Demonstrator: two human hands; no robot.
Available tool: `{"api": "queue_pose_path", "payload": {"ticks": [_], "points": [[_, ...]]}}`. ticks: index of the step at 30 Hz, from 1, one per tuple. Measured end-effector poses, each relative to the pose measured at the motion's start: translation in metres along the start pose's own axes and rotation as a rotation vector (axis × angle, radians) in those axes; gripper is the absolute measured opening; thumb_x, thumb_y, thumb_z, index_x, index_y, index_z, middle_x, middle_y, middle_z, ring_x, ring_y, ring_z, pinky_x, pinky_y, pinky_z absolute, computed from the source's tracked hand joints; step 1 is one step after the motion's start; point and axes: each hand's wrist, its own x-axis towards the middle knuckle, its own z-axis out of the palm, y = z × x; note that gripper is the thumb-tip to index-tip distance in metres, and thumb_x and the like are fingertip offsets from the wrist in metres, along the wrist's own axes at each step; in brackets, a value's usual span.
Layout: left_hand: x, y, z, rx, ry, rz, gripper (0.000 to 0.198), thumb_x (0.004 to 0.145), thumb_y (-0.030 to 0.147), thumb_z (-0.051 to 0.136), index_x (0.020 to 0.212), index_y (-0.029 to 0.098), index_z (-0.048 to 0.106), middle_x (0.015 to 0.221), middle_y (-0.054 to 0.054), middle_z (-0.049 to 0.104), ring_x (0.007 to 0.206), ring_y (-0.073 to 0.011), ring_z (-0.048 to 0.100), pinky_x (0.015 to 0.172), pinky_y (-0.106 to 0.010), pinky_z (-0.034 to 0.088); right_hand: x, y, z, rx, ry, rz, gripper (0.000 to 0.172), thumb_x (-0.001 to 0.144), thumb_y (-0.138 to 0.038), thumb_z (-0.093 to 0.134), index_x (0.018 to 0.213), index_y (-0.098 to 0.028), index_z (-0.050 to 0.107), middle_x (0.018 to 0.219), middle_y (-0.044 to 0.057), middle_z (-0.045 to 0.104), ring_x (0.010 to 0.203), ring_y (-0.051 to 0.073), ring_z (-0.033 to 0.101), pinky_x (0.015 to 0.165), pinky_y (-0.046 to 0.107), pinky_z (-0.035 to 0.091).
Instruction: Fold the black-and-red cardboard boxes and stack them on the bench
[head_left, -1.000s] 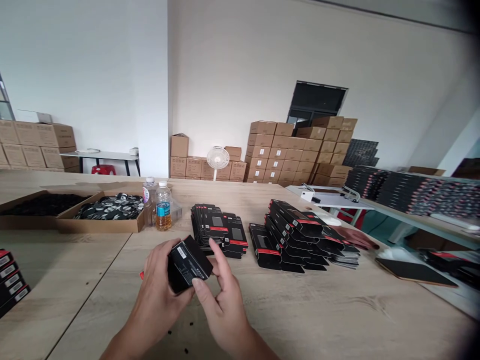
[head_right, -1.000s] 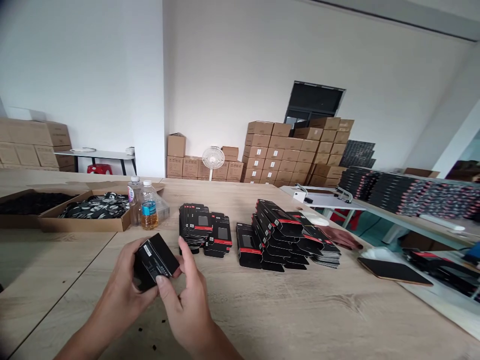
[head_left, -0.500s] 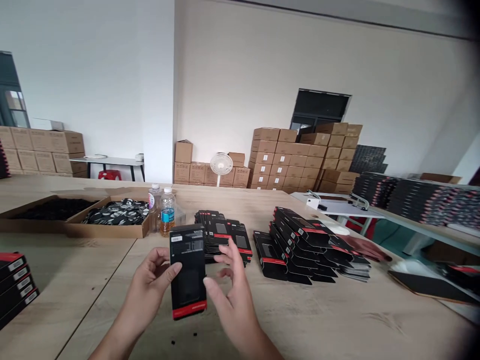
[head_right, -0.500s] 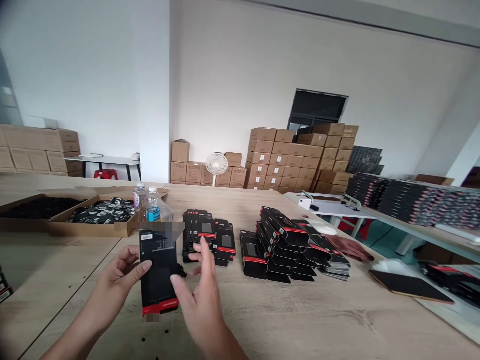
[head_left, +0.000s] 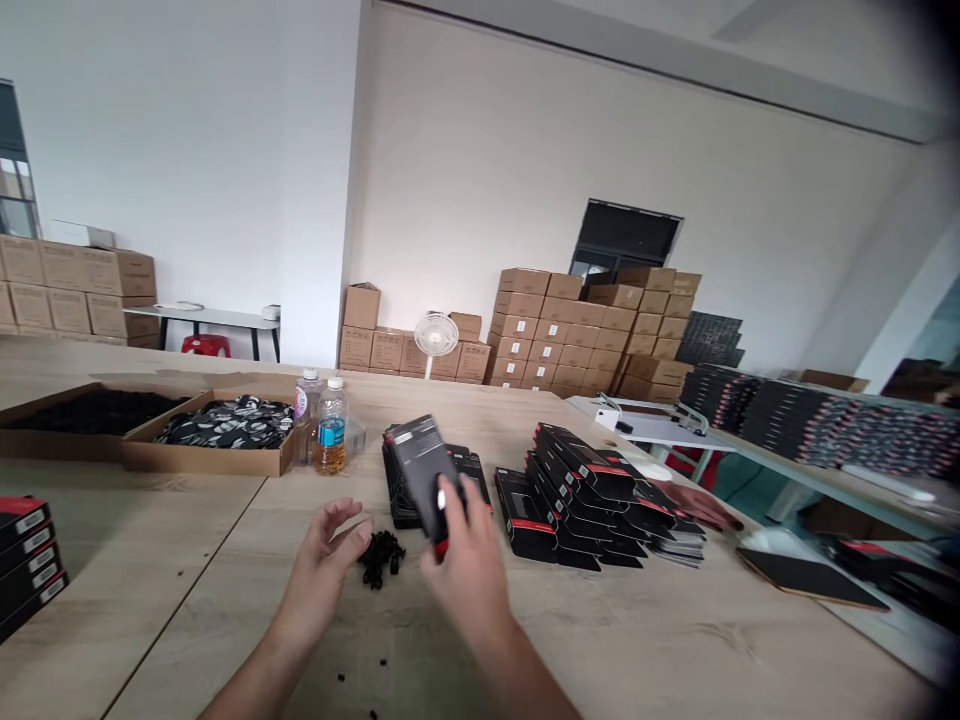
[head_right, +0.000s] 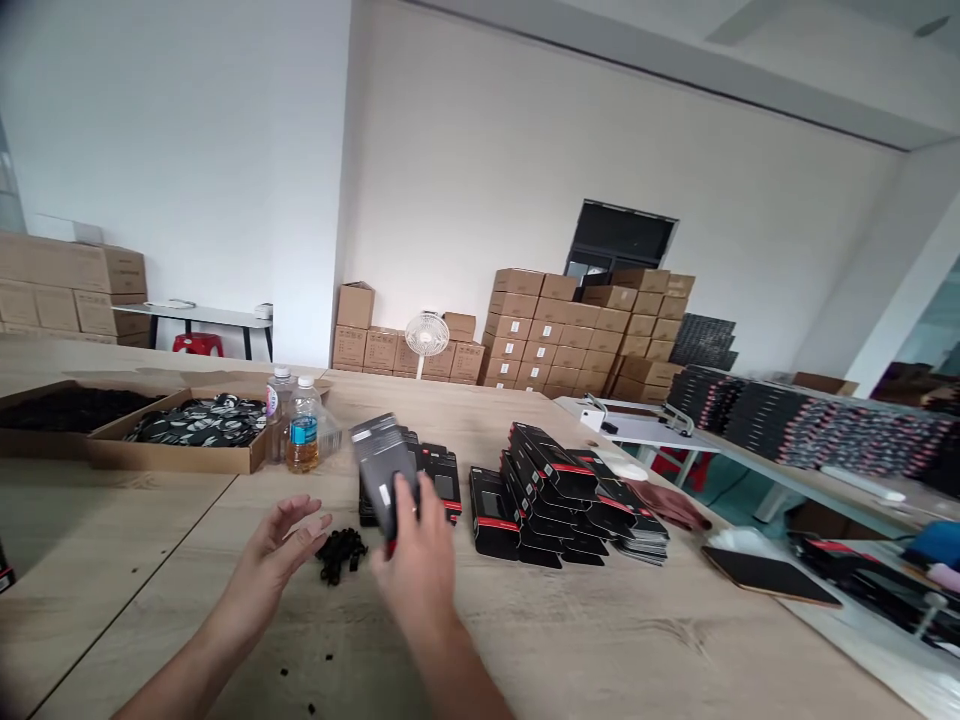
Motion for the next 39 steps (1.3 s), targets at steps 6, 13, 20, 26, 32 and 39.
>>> {"api": "queue_pose_path", "payload": {"ticks": [6,13,20,26,32,39], "points": [[0.003,-0.014,-0.009,0.296,-0.090,0.097,0.046,0.076,0.042,0.068,0.113,0.020,0.051,0.123,-0.014,0.058,0.109,-0.0260,0.061,0.088,-0.039,0.051,0.055,0.072,-0.013,-0.452,-0.190,0.366,0.067,0.080,-0.026,0.054,0.146,-0.019,0.037,0.151,0.018,0.034,0.128,0.034,0.043,0.084,0.042,0.048],[-0.003,-0.011,-0.008,0.503,-0.211,0.128,0.035,0.080,0.030,0.060,0.113,0.019,0.056,0.121,-0.013,0.059,0.111,-0.0259,0.058,0.084,-0.036,0.050,0.066,0.101,0.009,-0.591,-0.486,0.322,0.046,0.081,-0.030,0.061,0.124,-0.013,0.061,0.121,0.020,0.062,0.119,0.034,0.052,0.094,0.045,0.035],[-0.003,-0.010,-0.009,0.587,-0.283,0.211,0.028,0.079,0.022,0.056,0.106,0.022,0.060,0.120,-0.010,0.058,0.107,-0.0236,0.059,0.082,-0.033,0.051,0.063,0.115,0.014,-0.617,-0.521,0.222,0.056,0.083,-0.014,0.054,0.139,-0.013,0.048,0.131,0.021,0.055,0.121,0.033,0.050,0.093,0.042,0.035],[-0.002,-0.009,-0.010,0.632,-0.271,0.277,0.024,0.076,0.018,0.057,0.099,0.023,0.063,0.113,-0.008,0.062,0.105,-0.0226,0.060,0.085,-0.033,0.050,0.074,0.115,0.009,-0.567,-0.497,0.137,0.043,0.088,-0.019,0.051,0.131,-0.012,0.055,0.130,0.020,0.056,0.125,0.033,0.047,0.100,0.043,0.032],[-0.003,-0.007,-0.010,0.640,-0.281,0.302,0.026,0.075,0.016,0.057,0.100,0.024,0.063,0.117,-0.009,0.060,0.106,-0.0234,0.060,0.088,-0.035,0.048,0.096,0.091,0.038,-0.430,-0.568,0.283,0.042,0.093,-0.037,0.050,0.126,-0.012,0.059,0.125,0.021,0.062,0.113,0.029,0.062,0.088,0.037,0.046],[0.000,-0.006,-0.011,0.638,-0.281,0.306,0.021,0.077,0.017,0.055,0.095,0.024,0.064,0.121,-0.010,0.057,0.113,-0.0257,0.057,0.089,-0.036,0.048,0.109,0.087,0.060,-0.274,-0.691,0.510,0.058,0.075,-0.059,0.068,0.108,-0.012,0.070,0.113,0.022,0.070,0.106,0.034,0.068,0.080,0.040,0.052]]}}
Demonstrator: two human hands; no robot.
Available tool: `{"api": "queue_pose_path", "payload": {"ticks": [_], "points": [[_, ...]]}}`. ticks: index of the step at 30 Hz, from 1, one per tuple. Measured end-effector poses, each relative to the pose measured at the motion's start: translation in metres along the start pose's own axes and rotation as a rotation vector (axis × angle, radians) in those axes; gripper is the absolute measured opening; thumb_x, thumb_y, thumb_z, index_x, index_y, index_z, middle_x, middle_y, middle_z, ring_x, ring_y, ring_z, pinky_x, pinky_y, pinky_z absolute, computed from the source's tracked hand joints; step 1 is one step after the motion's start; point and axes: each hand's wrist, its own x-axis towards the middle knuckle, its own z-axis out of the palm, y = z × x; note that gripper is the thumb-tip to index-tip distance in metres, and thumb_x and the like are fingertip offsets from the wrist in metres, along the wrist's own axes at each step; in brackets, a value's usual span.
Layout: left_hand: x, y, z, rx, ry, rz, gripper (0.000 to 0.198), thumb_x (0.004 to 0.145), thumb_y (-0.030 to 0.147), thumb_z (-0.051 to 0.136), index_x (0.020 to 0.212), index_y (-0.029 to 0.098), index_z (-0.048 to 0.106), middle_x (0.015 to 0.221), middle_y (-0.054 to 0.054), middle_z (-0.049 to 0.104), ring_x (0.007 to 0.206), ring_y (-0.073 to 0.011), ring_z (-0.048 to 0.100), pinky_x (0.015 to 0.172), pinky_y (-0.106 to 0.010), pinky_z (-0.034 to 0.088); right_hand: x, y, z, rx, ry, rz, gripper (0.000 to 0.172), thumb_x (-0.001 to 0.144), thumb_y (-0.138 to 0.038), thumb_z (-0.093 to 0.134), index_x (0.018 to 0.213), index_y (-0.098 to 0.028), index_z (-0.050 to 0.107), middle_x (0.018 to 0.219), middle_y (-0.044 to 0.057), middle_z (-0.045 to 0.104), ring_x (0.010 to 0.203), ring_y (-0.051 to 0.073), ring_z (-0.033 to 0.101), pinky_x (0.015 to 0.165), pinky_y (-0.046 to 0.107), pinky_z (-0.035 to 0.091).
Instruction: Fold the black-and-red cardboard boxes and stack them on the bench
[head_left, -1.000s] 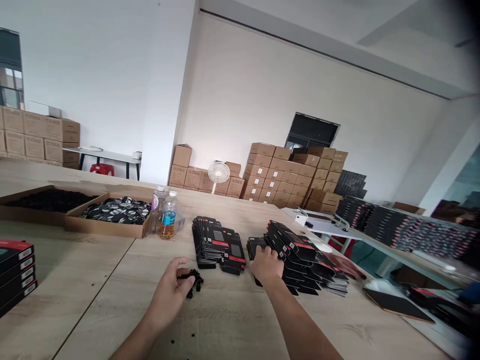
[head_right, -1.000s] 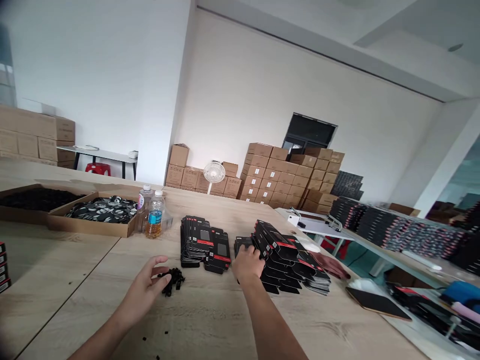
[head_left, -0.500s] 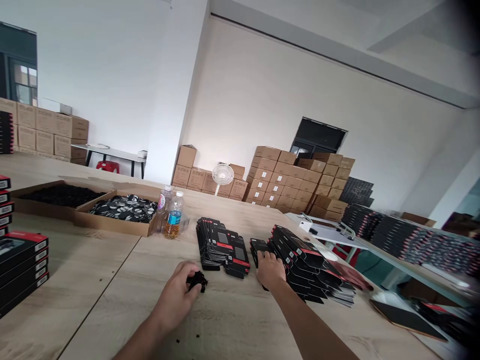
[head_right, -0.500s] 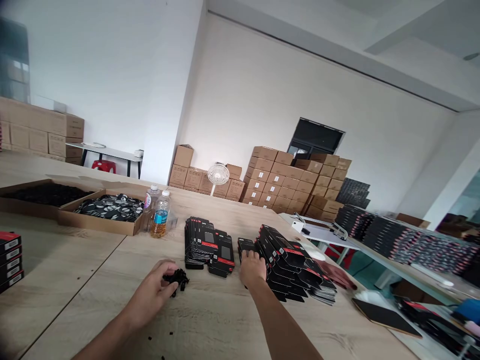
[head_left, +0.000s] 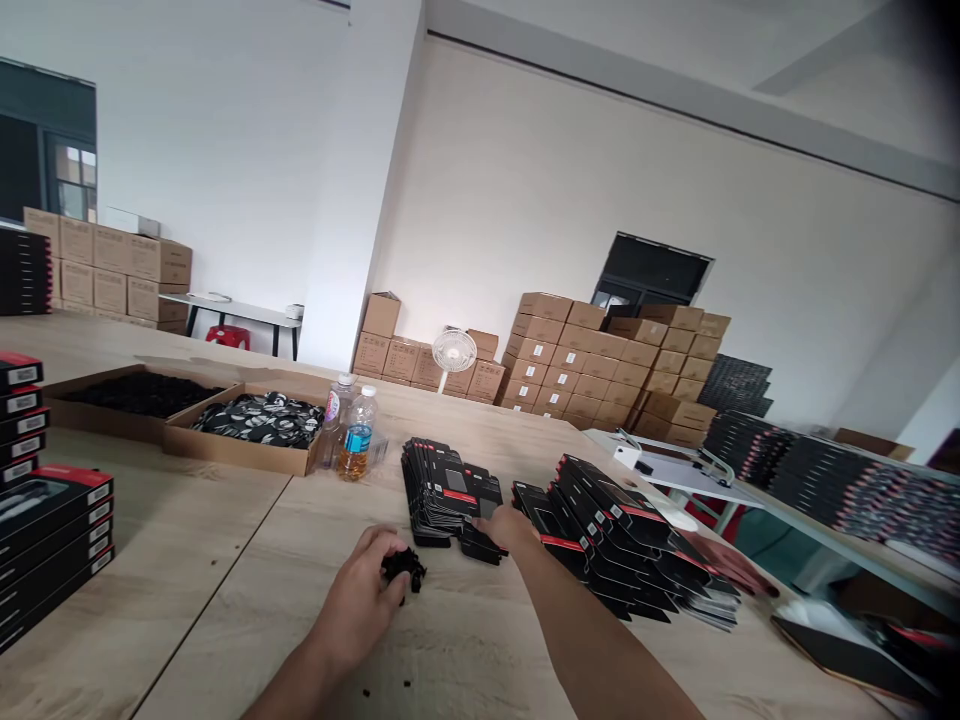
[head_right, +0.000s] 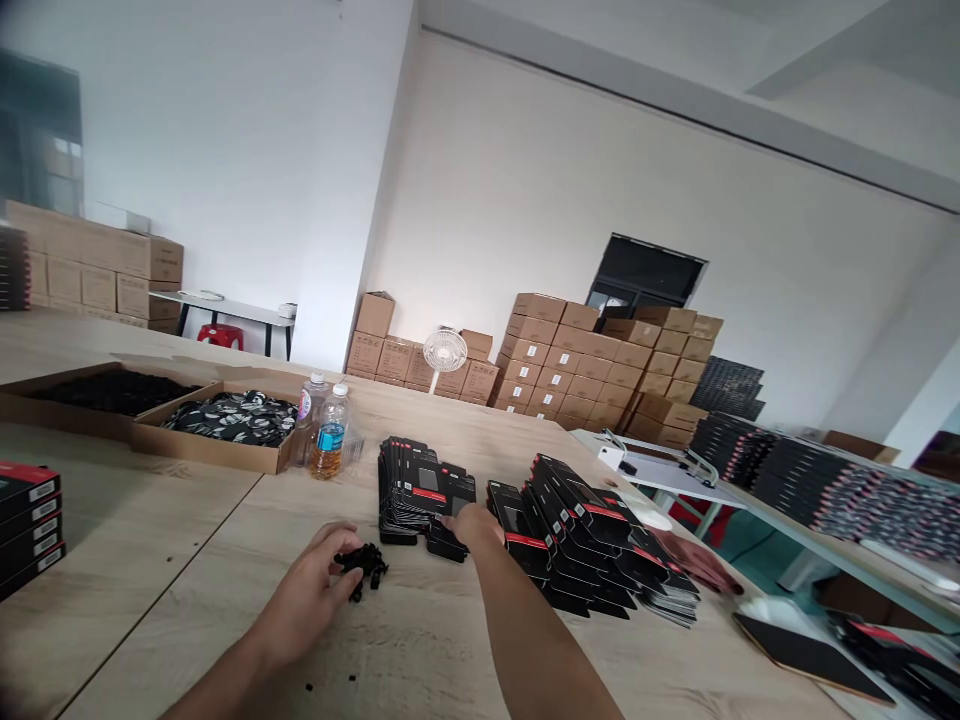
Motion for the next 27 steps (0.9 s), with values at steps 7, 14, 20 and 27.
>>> {"api": "queue_pose_path", "payload": {"ticks": [7,14,20,27], "points": [[-0.003,0.000,0.000,-0.007,0.028,-0.002,0.020,0.078,0.020,0.058,0.095,0.025,0.066,0.124,-0.009,0.058,0.112,-0.0249,0.058,0.091,-0.035,0.048,-0.002,0.004,-0.025,0.188,0.124,0.049,0.042,0.081,-0.041,0.067,0.107,-0.009,0.069,0.113,0.024,0.069,0.108,0.034,0.066,0.083,0.039,0.050],[0.005,-0.002,0.000,-0.252,0.164,-0.191,0.035,0.082,0.044,0.062,0.105,0.019,0.068,0.101,-0.010,0.070,0.093,-0.0228,0.065,0.079,-0.032,0.051,-0.042,0.011,-0.044,0.468,0.414,-0.109,0.047,0.098,-0.044,0.026,0.094,-0.015,0.063,0.102,0.019,0.070,0.100,0.029,0.065,0.082,0.034,0.048],[0.003,0.004,0.006,-0.774,-0.048,-0.470,0.045,0.072,0.045,0.073,0.104,0.014,0.067,0.098,-0.013,0.074,0.083,-0.0235,0.071,0.069,-0.033,0.056,-0.115,-0.048,0.043,1.286,0.178,-0.406,0.051,0.086,-0.071,0.039,0.079,-0.022,0.051,0.067,0.000,0.061,0.055,0.016,0.053,0.048,0.024,0.041],[0.006,0.001,0.000,-0.694,0.100,-0.512,0.029,0.067,0.028,0.073,0.092,0.015,0.067,0.089,-0.009,0.077,0.077,-0.0226,0.073,0.067,-0.033,0.059,-0.103,-0.034,0.061,1.098,0.182,-0.535,0.046,0.086,-0.061,0.040,0.073,-0.021,0.056,0.060,-0.002,0.052,0.056,0.015,0.049,0.055,0.027,0.041]]}}
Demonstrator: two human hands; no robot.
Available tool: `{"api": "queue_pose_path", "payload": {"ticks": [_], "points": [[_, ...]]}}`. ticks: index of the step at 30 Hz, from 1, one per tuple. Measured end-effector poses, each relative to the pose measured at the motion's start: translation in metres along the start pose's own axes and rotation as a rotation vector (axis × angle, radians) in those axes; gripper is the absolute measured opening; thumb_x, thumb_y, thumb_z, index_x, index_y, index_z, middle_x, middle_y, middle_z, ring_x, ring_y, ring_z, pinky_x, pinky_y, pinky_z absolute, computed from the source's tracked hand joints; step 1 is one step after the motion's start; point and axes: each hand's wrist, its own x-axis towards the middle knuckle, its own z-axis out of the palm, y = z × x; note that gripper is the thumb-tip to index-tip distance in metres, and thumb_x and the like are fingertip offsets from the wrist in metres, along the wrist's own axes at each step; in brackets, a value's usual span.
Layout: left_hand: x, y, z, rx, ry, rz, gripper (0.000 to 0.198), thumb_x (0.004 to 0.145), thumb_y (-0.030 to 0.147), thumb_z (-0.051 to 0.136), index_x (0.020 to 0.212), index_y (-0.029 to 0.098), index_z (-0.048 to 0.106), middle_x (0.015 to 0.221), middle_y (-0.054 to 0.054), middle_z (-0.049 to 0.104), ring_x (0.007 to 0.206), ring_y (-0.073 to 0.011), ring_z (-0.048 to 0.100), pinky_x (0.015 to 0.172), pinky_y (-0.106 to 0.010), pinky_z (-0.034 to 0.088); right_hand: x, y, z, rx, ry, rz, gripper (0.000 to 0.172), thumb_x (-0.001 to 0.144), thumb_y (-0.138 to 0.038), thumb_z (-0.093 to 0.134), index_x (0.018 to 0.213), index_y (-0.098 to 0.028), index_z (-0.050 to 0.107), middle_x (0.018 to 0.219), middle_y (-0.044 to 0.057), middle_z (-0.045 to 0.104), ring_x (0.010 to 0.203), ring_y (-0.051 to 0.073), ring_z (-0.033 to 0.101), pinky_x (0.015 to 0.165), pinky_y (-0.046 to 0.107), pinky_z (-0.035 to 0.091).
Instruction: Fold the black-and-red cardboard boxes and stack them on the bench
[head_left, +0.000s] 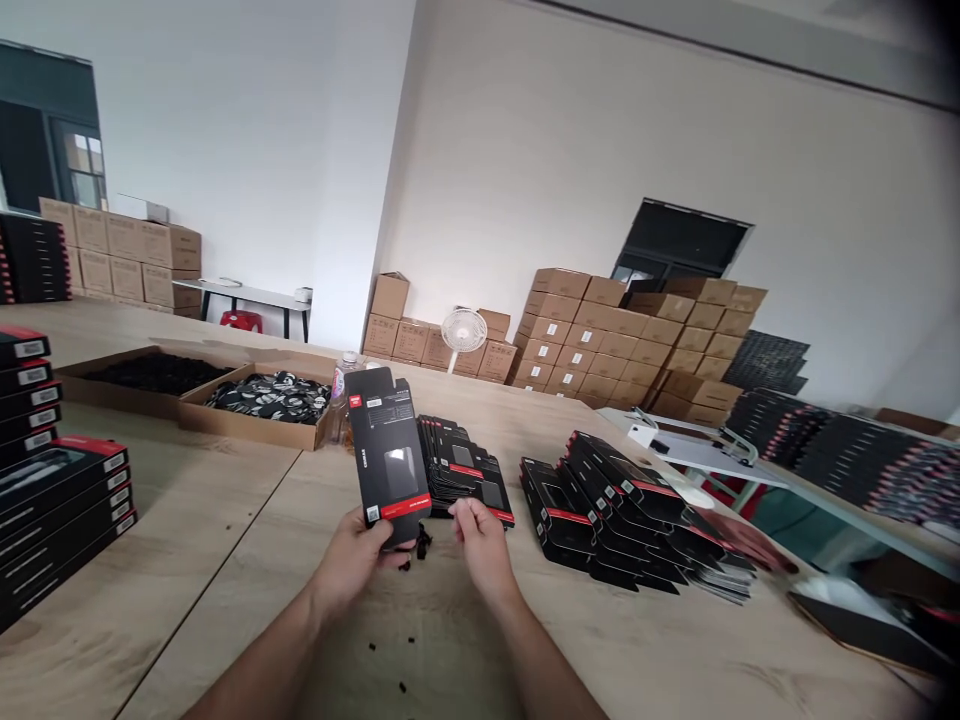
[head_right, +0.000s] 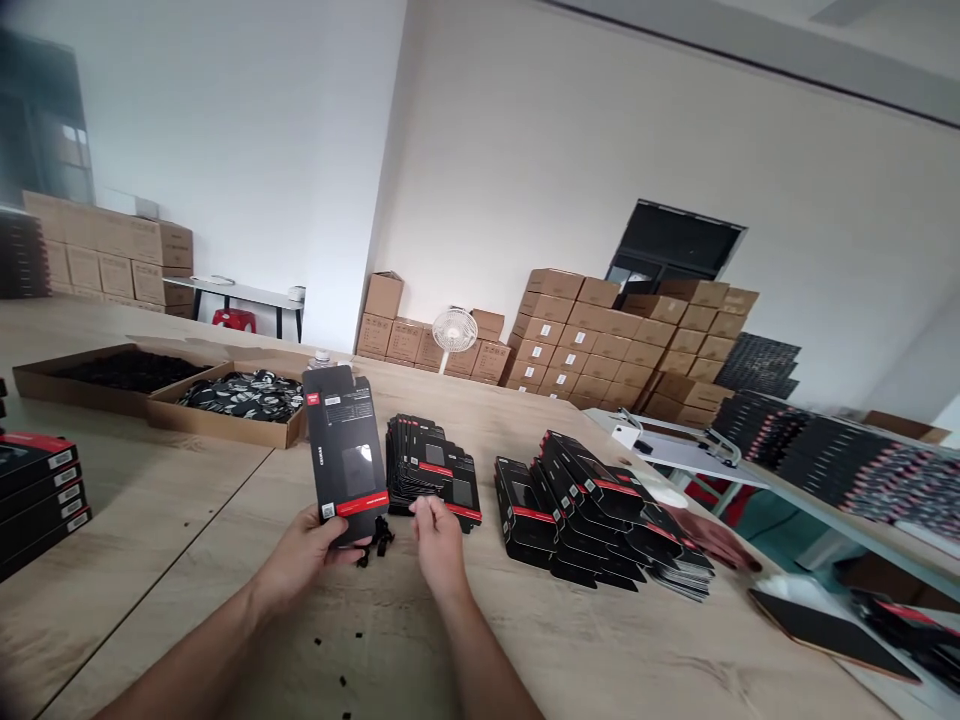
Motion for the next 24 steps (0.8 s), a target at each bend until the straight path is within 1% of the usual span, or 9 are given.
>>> {"api": "queue_pose_path", "payload": {"ticks": [2,5,7,9,14,16,20,22,24], "points": [[0.003,-0.001,-0.001,0.037,0.028,0.018,0.025,0.066,0.026,0.072,0.087,0.015,0.068,0.081,-0.007,0.077,0.072,-0.0221,0.073,0.064,-0.032,0.059,-0.001,0.009,-0.012,-0.112,-0.047,-0.022,0.033,0.083,-0.049,0.049,0.068,-0.021,0.057,0.062,-0.001,0.055,0.061,0.017,0.052,0.061,0.028,0.042],[0.005,-0.006,-0.002,0.092,0.044,0.046,0.019,0.065,0.023,0.070,0.083,0.015,0.068,0.071,-0.004,0.075,0.061,-0.0194,0.070,0.057,-0.030,0.057,-0.009,0.015,-0.013,-0.185,-0.124,-0.063,0.008,0.074,-0.026,0.056,0.073,-0.020,0.062,0.072,0.001,0.062,0.071,0.018,0.057,0.067,0.027,0.045],[0.006,-0.008,-0.002,0.123,0.049,0.065,0.017,0.064,0.021,0.069,0.081,0.016,0.067,0.067,-0.002,0.073,0.057,-0.0176,0.068,0.054,-0.027,0.055,-0.015,0.013,-0.005,-0.273,-0.174,-0.135,0.015,0.070,-0.015,0.056,0.082,-0.020,0.064,0.082,0.001,0.064,0.078,0.018,0.059,0.071,0.027,0.046],[0.006,-0.009,-0.002,0.144,0.057,0.076,0.017,0.064,0.020,0.068,0.080,0.017,0.066,0.066,-0.001,0.072,0.056,-0.0170,0.067,0.053,-0.027,0.054,-0.018,0.008,0.003,-0.351,-0.221,-0.200,0.022,0.068,-0.010,0.058,0.086,-0.021,0.065,0.088,0.002,0.065,0.081,0.017,0.060,0.073,0.026,0.046],[0.006,-0.009,-0.002,0.158,0.065,0.057,0.016,0.069,0.023,0.065,0.084,0.017,0.066,0.078,-0.005,0.075,0.066,-0.0206,0.072,0.060,-0.032,0.058,-0.019,-0.002,0.004,-0.414,-0.262,-0.211,0.010,0.074,-0.014,0.063,0.078,-0.021,0.068,0.086,0.001,0.068,0.085,0.018,0.060,0.074,0.027,0.045],[0.006,-0.009,-0.002,0.165,0.054,0.044,0.015,0.072,0.024,0.063,0.085,0.017,0.068,0.082,-0.007,0.076,0.070,-0.0217,0.072,0.064,-0.034,0.059,-0.018,-0.004,-0.002,-0.377,-0.286,-0.175,0.012,0.080,-0.017,0.059,0.077,-0.022,0.071,0.082,0.000,0.070,0.080,0.018,0.062,0.072,0.027,0.045],[0.006,-0.012,-0.003,0.199,0.051,0.041,0.016,0.074,0.026,0.063,0.086,0.016,0.068,0.077,-0.006,0.075,0.066,-0.0203,0.072,0.060,-0.032,0.059,-0.021,-0.008,-0.012,-0.357,-0.429,-0.131,0.019,0.083,-0.021,0.057,0.072,-0.022,0.073,0.073,-0.001,0.071,0.071,0.017,0.062,0.067,0.025,0.044],[0.006,-0.014,-0.003,0.227,0.057,0.056,0.018,0.074,0.029,0.064,0.085,0.015,0.067,0.071,-0.005,0.073,0.059,-0.0184,0.069,0.055,-0.029,0.057,-0.023,-0.011,-0.015,-0.439,-0.410,-0.144,0.015,0.081,-0.021,0.060,0.073,-0.022,0.073,0.077,0.000,0.071,0.074,0.017,0.063,0.069,0.025,0.043],[0.006,-0.015,-0.002,0.258,0.061,0.080,0.021,0.076,0.034,0.063,0.083,0.015,0.066,0.065,-0.004,0.070,0.051,-0.0163,0.065,0.047,-0.026,0.052,-0.026,-0.015,-0.015,-0.556,-0.336,-0.109,0.011,0.080,-0.026,0.063,0.078,-0.022,0.073,0.080,0.002,0.072,0.076,0.018,0.063,0.067,0.026,0.042]]}}
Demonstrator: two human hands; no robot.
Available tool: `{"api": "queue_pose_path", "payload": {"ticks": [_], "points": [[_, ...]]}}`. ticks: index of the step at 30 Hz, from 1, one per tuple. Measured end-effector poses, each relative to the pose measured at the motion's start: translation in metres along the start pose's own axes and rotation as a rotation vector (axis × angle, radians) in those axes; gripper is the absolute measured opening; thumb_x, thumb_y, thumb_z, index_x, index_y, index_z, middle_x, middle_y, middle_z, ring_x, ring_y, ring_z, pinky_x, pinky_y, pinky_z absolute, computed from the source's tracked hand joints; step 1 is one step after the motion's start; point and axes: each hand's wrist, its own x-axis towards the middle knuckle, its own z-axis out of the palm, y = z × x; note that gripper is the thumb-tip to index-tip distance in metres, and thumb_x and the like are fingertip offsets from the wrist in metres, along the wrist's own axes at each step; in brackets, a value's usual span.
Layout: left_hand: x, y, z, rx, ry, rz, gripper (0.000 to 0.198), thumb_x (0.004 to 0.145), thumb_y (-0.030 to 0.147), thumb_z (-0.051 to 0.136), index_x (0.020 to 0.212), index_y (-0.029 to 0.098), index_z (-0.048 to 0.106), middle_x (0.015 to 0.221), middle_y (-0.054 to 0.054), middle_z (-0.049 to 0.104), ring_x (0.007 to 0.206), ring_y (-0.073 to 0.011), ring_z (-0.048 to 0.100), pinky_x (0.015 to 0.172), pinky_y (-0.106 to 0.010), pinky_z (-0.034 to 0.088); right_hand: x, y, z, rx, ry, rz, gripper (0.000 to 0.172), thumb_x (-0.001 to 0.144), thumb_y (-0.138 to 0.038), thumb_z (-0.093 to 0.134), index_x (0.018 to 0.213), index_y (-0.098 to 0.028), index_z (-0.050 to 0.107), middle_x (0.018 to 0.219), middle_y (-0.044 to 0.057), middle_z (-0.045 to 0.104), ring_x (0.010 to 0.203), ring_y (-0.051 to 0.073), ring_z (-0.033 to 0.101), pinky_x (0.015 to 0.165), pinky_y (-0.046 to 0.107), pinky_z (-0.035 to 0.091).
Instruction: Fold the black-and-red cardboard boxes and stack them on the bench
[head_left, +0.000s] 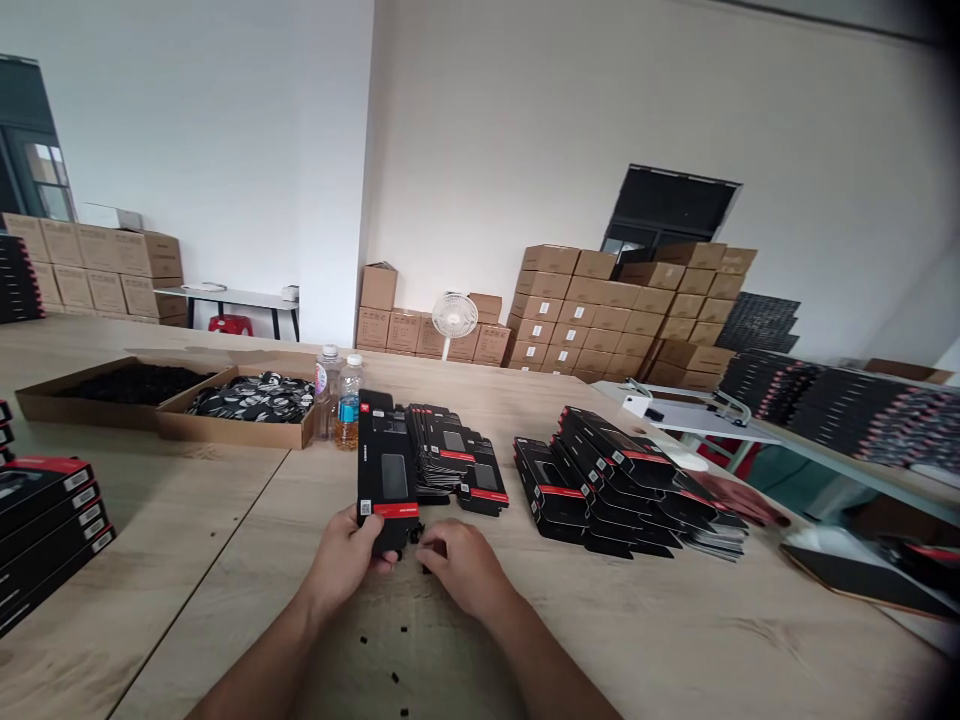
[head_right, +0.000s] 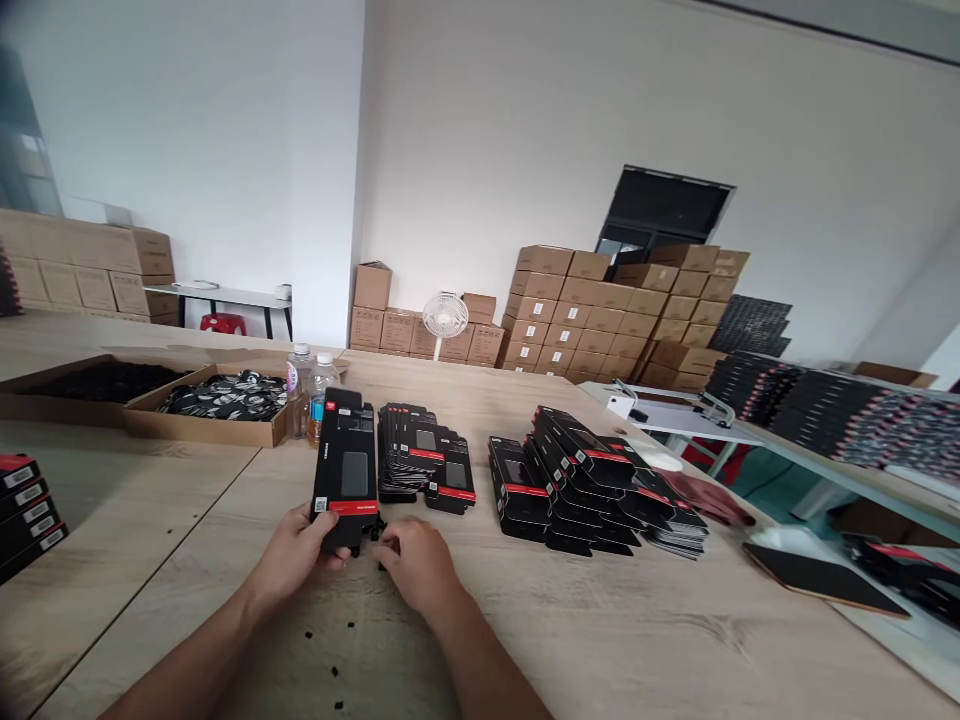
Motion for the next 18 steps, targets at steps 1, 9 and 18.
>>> {"api": "queue_pose_path", "payload": {"ticks": [1,9,18], "points": [[0.000,0.000,0.000,0.016,0.005,0.014,0.023,0.077,0.037,0.061,0.082,0.015,0.065,0.063,-0.003,0.069,0.048,-0.0154,0.063,0.044,-0.024,0.049,-0.001,-0.002,-0.001,-0.053,0.012,0.049,0.010,0.078,-0.029,0.065,0.078,-0.022,0.073,0.079,0.003,0.072,0.075,0.019,0.063,0.065,0.026,0.041],[0.000,0.002,-0.003,0.163,0.054,0.166,0.035,0.078,0.051,0.061,0.071,0.017,0.064,0.060,0.001,0.059,0.053,-0.0131,0.052,0.046,-0.023,0.043,-0.009,-0.017,-0.004,-0.245,-0.066,0.111,0.014,0.075,-0.013,0.060,0.081,-0.021,0.070,0.087,0.005,0.073,0.084,0.022,0.066,0.069,0.027,0.041],[0.002,-0.005,-0.003,0.253,0.023,0.199,0.041,0.075,0.049,0.065,0.096,0.015,0.071,0.081,-0.005,0.071,0.070,-0.0210,0.062,0.060,-0.031,0.054,-0.013,-0.023,-0.008,-0.356,-0.088,0.099,0.016,0.086,-0.013,0.052,0.090,-0.017,0.067,0.099,0.011,0.070,0.089,0.025,0.067,0.071,0.030,0.040]]}}
